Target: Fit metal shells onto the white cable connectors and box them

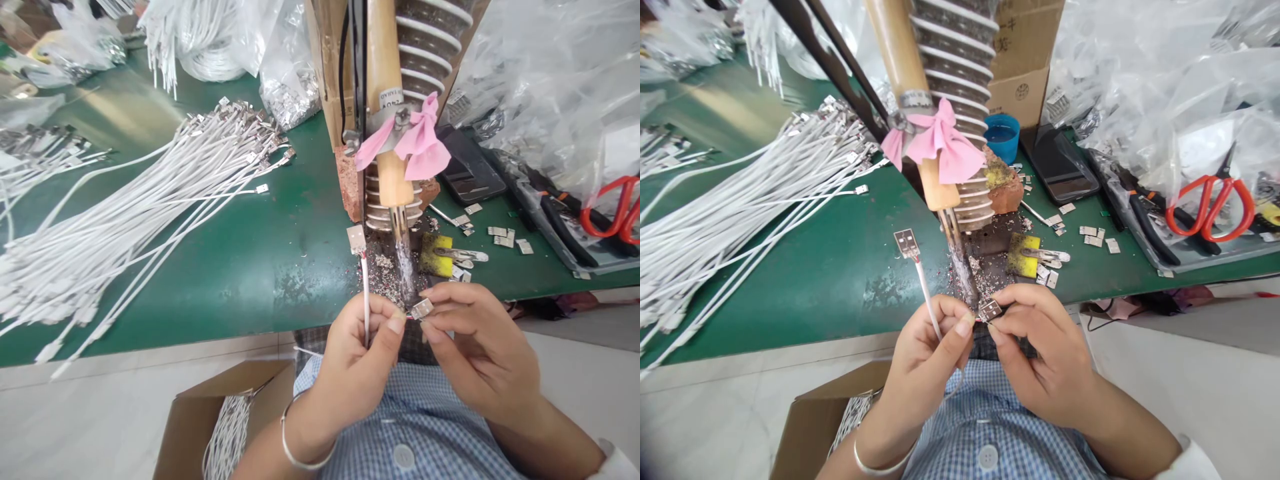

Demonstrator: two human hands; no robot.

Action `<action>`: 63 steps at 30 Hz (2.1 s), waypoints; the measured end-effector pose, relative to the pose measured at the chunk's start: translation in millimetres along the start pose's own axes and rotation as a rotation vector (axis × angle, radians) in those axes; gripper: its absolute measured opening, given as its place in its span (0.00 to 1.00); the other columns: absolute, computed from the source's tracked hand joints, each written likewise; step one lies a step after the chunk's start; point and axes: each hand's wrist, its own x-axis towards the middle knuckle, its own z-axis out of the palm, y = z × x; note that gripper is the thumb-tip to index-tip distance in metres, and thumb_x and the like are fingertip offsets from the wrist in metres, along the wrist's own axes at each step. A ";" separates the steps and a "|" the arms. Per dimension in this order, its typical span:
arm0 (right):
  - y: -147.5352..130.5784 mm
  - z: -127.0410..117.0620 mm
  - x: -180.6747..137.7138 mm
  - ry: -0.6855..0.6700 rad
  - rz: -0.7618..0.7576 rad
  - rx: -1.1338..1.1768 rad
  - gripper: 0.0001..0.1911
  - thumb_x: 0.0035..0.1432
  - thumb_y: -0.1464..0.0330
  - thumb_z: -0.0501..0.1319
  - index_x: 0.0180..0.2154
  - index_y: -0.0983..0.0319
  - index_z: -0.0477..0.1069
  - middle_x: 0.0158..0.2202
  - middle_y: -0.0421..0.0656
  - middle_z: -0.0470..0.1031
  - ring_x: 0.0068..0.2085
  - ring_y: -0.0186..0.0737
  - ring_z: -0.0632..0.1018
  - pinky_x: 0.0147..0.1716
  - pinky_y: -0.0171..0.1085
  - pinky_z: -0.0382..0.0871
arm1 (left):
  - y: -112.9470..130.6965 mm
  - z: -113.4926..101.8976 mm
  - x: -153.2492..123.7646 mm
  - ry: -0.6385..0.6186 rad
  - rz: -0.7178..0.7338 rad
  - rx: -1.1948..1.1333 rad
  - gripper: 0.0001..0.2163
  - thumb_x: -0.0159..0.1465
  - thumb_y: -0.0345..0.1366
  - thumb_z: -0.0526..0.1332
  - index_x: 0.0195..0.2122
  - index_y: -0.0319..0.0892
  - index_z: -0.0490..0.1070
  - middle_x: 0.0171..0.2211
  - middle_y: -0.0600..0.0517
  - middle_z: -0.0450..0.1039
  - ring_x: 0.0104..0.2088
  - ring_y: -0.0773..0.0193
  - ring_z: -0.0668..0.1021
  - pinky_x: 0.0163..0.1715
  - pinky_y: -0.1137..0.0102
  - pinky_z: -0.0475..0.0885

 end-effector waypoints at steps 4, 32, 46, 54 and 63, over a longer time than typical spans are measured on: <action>-1.2 -0.2 2.1 -0.013 -0.002 -0.026 0.14 0.57 0.80 0.59 0.40 0.56 0.70 0.39 0.45 0.73 0.46 0.44 0.75 0.43 0.43 0.73 | 1.2 1.0 -0.2 -0.006 0.003 -0.013 0.11 0.67 0.43 0.61 0.34 0.41 0.66 0.19 0.61 0.59 0.19 0.74 0.58 0.18 0.79 0.54; 0.7 -1.0 -2.4 -0.051 -0.038 0.011 0.12 0.56 0.82 0.58 0.39 0.61 0.70 0.42 0.46 0.73 0.46 0.40 0.76 0.42 0.39 0.74 | -2.1 -2.3 -4.9 -0.007 -0.003 0.071 0.08 0.68 0.39 0.58 0.34 0.41 0.65 0.18 0.61 0.58 0.18 0.74 0.58 0.17 0.78 0.53; -0.8 -0.2 -1.9 -0.040 -0.006 0.050 0.13 0.56 0.83 0.58 0.38 0.61 0.69 0.32 0.41 0.73 0.48 0.38 0.74 0.45 0.36 0.70 | -0.4 -2.0 -1.6 -0.031 0.001 0.015 0.08 0.68 0.38 0.58 0.34 0.42 0.65 0.17 0.62 0.61 0.16 0.76 0.59 0.15 0.81 0.55; -1.4 0.3 0.4 -0.021 -0.015 0.015 0.11 0.56 0.82 0.59 0.38 0.62 0.70 0.39 0.44 0.73 0.48 0.38 0.74 0.47 0.37 0.71 | 4.7 0.2 -1.0 -0.023 -0.029 0.033 0.09 0.68 0.40 0.58 0.33 0.42 0.65 0.15 0.61 0.61 0.15 0.76 0.59 0.14 0.82 0.55; -1.8 2.4 3.1 -0.014 -0.009 0.003 0.12 0.56 0.82 0.59 0.39 0.61 0.70 0.43 0.44 0.72 0.48 0.38 0.75 0.47 0.37 0.71 | 7.1 1.2 -1.3 -0.016 -0.018 0.039 0.10 0.68 0.41 0.58 0.32 0.42 0.65 0.14 0.62 0.61 0.14 0.76 0.59 0.14 0.82 0.56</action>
